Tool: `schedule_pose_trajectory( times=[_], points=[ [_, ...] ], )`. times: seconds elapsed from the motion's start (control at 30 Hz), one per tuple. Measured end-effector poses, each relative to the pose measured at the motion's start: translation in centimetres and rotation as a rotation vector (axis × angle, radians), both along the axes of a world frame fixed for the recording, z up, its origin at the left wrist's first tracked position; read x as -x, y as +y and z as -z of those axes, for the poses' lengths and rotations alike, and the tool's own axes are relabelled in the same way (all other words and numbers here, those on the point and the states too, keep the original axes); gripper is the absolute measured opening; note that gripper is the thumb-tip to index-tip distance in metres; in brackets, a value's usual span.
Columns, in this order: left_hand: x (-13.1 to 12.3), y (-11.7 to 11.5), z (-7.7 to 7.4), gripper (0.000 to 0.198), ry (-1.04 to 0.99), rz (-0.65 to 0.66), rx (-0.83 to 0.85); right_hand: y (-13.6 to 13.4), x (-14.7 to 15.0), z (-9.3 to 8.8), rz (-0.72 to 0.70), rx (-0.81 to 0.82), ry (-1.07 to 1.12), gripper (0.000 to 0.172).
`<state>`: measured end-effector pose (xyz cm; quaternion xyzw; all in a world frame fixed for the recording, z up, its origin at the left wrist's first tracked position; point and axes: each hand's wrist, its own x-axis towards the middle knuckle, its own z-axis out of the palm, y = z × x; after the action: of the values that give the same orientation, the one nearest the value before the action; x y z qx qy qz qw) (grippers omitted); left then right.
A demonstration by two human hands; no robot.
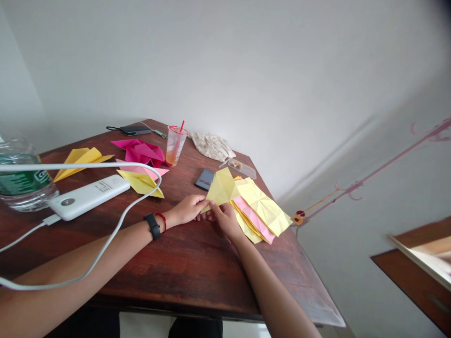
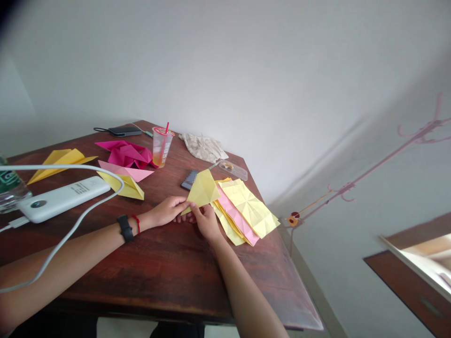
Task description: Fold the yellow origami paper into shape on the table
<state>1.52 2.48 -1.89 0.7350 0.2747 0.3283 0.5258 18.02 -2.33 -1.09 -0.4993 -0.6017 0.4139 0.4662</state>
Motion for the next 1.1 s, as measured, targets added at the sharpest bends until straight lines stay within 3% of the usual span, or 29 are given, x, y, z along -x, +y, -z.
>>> schedule_pose_trajectory(
  times=[1.1],
  points=[
    [-0.02, -0.09, -0.04, 0.044, -0.020, 0.016, 0.023, -0.08, 0.19, -0.29, -0.006, -0.001, -0.056, 0.054]
  ],
)
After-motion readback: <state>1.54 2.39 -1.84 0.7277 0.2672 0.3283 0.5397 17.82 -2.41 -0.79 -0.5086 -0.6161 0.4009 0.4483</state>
